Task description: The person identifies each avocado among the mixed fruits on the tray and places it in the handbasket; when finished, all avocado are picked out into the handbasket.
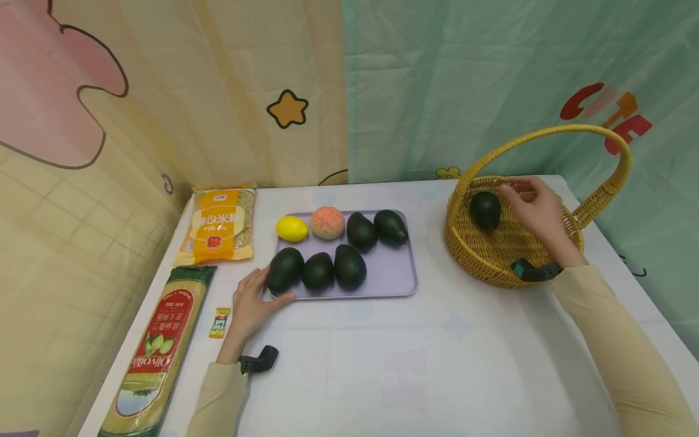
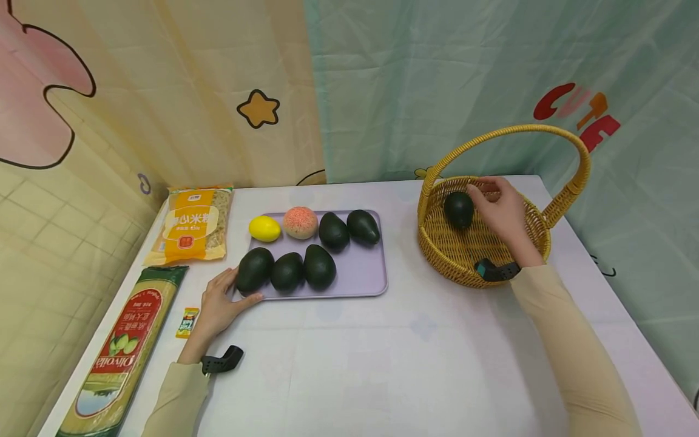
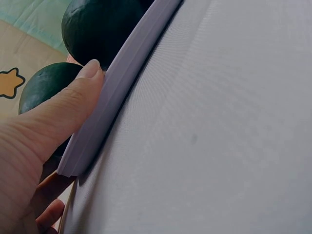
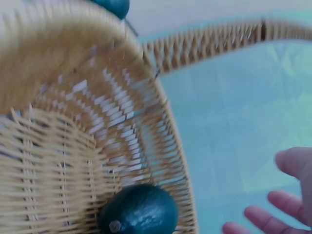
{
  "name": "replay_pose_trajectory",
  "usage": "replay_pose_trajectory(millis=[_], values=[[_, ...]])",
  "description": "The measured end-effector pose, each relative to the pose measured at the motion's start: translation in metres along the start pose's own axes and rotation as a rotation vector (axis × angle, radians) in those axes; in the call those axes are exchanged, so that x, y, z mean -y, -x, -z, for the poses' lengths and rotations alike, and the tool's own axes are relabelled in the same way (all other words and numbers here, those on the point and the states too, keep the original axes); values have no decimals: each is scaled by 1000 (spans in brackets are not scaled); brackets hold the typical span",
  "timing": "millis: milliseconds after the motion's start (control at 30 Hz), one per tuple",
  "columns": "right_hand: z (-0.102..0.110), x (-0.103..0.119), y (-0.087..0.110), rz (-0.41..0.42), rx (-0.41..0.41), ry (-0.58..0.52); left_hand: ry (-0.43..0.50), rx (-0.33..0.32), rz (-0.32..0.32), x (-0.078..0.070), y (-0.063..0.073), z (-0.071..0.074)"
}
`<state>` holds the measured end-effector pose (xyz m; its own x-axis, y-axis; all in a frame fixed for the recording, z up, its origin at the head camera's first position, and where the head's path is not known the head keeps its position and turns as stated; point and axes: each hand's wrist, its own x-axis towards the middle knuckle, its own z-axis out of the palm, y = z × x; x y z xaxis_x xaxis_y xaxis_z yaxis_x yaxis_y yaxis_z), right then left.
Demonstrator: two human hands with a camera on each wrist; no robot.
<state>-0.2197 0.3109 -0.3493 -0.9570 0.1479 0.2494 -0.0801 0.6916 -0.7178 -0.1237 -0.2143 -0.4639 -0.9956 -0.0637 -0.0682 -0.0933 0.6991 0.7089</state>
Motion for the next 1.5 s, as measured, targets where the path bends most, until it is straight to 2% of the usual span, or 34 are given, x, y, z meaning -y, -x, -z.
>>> replay_pose_trajectory(millis=[233,433,533,667,867,1100,1300,1500], values=[[1,17,29,169,-234,-179,4,2,2,1,1,0],[1,52,60,343,-334,-336,-3,3,-4,3,2,0],[-3,67,73,410,-375,-366,-1,0,-7,3,2,0],[-11,78,84,483,-385,-409,2,-2,-11,4,1,0],[-30,87,96,595,-340,-477,6,0,-9,3,1,-1],[-54,98,104,686,-210,-466,6,2,-7,0,0,0],[-80,103,106,697,-82,-474,-4,7,2,-1,-1,0],[-120,92,102,642,39,-415,-5,10,5,0,-1,0]])
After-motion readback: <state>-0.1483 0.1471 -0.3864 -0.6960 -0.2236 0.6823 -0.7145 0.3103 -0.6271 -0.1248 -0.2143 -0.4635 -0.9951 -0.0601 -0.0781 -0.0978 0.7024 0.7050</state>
